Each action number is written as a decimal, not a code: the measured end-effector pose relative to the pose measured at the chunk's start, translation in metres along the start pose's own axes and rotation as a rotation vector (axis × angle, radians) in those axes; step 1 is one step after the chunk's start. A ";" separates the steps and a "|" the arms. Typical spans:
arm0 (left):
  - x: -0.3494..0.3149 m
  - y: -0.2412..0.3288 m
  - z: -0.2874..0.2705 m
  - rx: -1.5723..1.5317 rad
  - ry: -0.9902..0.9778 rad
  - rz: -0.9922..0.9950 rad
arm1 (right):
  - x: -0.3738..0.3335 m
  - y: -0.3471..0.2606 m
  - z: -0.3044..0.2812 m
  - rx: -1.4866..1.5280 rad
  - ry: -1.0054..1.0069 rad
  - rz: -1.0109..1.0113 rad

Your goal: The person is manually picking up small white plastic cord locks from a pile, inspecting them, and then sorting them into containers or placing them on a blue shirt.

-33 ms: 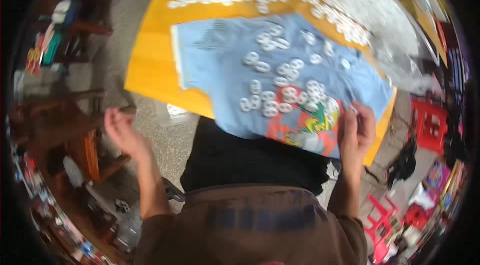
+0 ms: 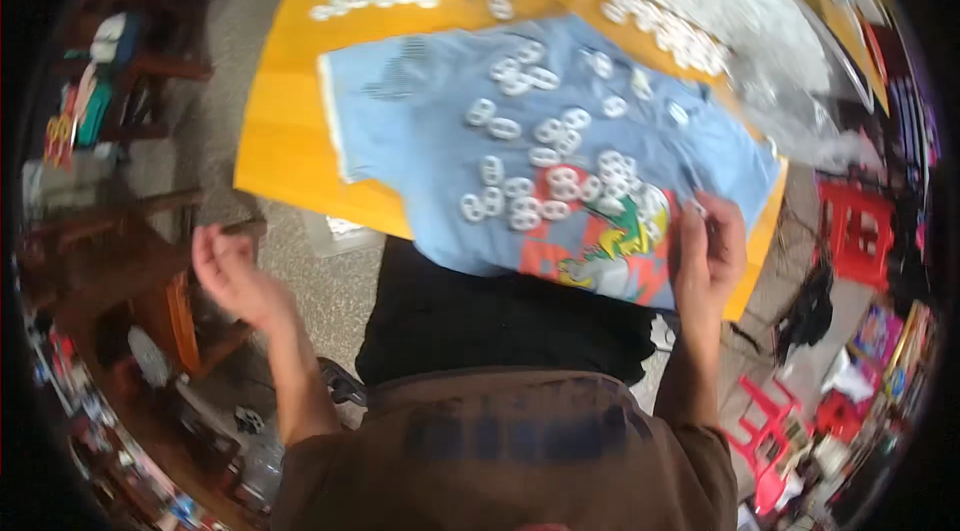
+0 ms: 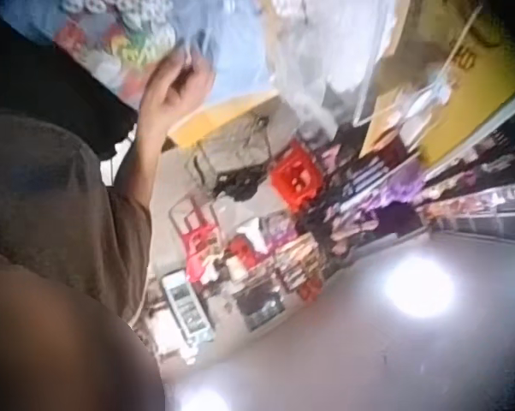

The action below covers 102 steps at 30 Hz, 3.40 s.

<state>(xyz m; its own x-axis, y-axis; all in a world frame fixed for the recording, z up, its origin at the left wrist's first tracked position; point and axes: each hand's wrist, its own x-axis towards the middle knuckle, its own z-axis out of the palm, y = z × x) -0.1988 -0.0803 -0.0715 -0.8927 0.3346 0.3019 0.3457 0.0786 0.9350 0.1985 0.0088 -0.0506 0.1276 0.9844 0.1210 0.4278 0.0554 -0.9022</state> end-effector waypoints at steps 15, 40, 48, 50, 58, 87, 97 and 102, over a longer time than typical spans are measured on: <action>-0.048 0.092 0.126 0.231 -0.964 0.788 | 0.003 -0.004 -0.012 0.022 -0.028 -0.082; -0.084 0.117 0.109 -0.102 -1.012 1.057 | -0.006 -0.078 0.037 0.548 -0.501 0.116; -0.081 0.107 0.107 -0.141 -0.996 1.061 | -0.002 -0.087 0.050 0.944 -0.481 0.622; -0.060 0.118 0.107 0.006 -1.445 0.891 | -0.004 -0.082 0.048 0.923 -0.454 0.585; -0.017 0.078 0.152 0.410 -0.794 0.905 | -0.007 -0.071 0.042 0.901 -0.335 0.454; -0.056 0.124 0.129 0.189 -1.194 0.887 | 0.010 -0.064 0.031 0.094 -0.319 -0.227; -0.085 0.127 0.122 0.093 -1.227 0.994 | 0.003 -0.068 0.042 0.583 -0.499 0.229; -0.085 0.131 0.124 0.045 -1.219 1.074 | 0.006 -0.068 0.032 0.890 -0.599 0.567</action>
<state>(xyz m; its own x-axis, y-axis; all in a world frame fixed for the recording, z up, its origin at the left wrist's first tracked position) -0.0422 0.0181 0.0022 0.4903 0.7537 0.4378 0.6517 -0.6505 0.3900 0.1417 0.0165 -0.0016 -0.4376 0.8140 -0.3820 -0.3486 -0.5452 -0.7624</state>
